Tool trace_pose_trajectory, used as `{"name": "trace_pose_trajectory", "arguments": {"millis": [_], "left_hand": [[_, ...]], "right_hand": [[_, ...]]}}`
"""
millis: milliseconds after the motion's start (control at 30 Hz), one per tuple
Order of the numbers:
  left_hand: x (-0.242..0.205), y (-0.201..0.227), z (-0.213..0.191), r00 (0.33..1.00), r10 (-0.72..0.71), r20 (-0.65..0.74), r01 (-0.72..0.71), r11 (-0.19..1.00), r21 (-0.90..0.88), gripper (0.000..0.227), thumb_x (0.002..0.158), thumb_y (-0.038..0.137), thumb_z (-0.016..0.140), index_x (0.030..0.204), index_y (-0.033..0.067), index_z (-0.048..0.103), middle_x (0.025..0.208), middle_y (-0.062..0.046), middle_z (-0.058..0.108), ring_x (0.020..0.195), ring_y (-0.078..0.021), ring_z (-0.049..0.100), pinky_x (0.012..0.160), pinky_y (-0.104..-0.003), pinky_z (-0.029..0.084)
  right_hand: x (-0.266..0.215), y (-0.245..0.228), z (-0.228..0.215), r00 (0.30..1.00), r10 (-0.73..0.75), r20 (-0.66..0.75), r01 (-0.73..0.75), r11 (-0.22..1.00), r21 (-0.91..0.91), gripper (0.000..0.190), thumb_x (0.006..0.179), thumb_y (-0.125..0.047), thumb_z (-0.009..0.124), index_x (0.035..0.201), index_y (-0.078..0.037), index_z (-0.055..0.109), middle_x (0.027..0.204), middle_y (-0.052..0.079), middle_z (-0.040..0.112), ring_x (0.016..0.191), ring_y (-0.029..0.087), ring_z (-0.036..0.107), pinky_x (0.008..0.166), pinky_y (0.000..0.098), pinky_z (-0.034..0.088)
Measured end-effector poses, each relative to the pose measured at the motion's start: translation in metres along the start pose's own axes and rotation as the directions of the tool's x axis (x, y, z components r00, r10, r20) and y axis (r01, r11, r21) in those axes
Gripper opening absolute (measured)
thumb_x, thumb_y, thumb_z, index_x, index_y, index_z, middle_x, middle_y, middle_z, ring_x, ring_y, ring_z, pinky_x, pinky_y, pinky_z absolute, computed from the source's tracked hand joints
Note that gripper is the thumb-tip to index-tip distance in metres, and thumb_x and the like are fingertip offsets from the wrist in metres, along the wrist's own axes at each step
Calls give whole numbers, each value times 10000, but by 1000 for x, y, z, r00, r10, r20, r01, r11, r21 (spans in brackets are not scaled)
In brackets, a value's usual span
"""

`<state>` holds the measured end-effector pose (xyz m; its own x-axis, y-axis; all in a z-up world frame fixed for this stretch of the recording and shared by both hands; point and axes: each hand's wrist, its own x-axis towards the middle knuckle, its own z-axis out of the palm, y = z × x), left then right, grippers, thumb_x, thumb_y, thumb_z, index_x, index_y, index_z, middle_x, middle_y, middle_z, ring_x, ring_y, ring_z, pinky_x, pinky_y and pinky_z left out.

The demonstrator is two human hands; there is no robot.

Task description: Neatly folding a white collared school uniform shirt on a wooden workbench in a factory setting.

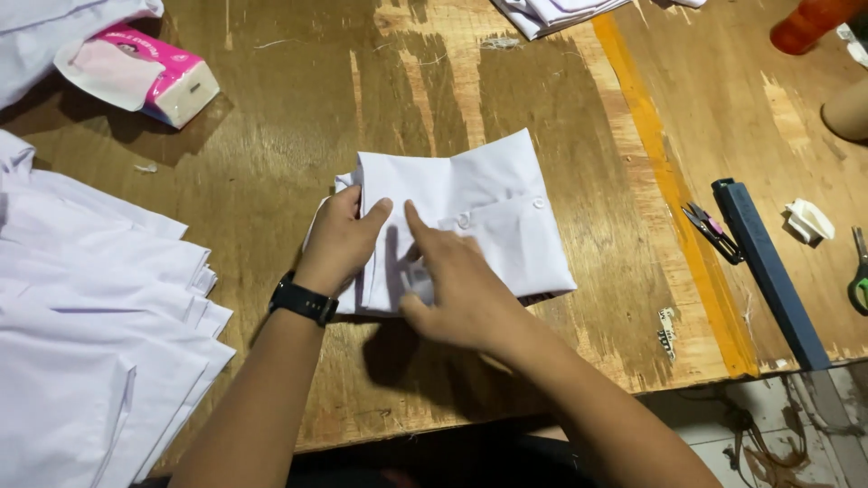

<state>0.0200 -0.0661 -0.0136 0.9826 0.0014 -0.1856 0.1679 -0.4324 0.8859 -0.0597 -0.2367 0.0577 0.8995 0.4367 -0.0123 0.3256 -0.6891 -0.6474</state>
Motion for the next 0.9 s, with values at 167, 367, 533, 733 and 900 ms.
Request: {"name": "trace_pose_trajectory", "arguments": {"millis": [167, 367, 533, 733, 900], "left_hand": [[-23, 28, -5, 993, 87, -81, -69, 976, 206, 518, 1033, 243, 515, 1467, -33, 453, 1307, -304, 636, 1217, -440, 632, 924, -554, 559], [-29, 29, 5, 977, 186, -102, -164, 968, 191, 531, 1043, 108, 484, 1517, -60, 315, 1387, -393, 535, 1257, -537, 564, 956, -615, 533], [-38, 35, -1, 966, 230, -117, -212, 966, 148, 547, 1024, 52, 506, 1538, -11, 327, 1424, -416, 495, 1267, -561, 539, 975, -633, 521], [-44, 33, -7, 956, 280, -91, -245, 927, 283, 551, 1001, -31, 472, 1524, 109, 371, 1432, -349, 536, 1293, -540, 529, 1019, -637, 490], [-4, -17, 8, 963, 270, 13, -232, 801, 551, 340, 1051, 92, 395, 1302, 159, 614, 1057, -209, 695, 956, -372, 743, 739, -452, 640]], "right_hand": [[-79, 86, 15, 812, -203, -547, -158, 827, -540, 944, 674, -250, 735, 1581, -208, 475, 1268, 99, 423, 1127, 348, 390, 959, 437, 288], [-94, 103, 4, 743, 158, -650, -246, 968, -47, 1016, 627, -31, 711, 1579, -119, 365, 1218, 174, 362, 1028, 382, 444, 873, 480, 425], [-83, 104, 0, 657, 318, -684, -318, 939, 131, 911, 673, 184, 549, 1541, -45, 389, 906, 176, 580, 822, 465, 655, 684, 576, 538], [-90, 144, 7, 847, -55, -528, -269, 813, -516, 876, 696, 78, 638, 1512, -228, 553, 1030, 115, 458, 883, 355, 595, 677, 479, 584], [-90, 130, -12, 952, 21, -305, -239, 673, -700, 730, 690, -47, 650, 1392, -245, 646, 1016, 86, 542, 872, 295, 568, 662, 387, 494]]}}
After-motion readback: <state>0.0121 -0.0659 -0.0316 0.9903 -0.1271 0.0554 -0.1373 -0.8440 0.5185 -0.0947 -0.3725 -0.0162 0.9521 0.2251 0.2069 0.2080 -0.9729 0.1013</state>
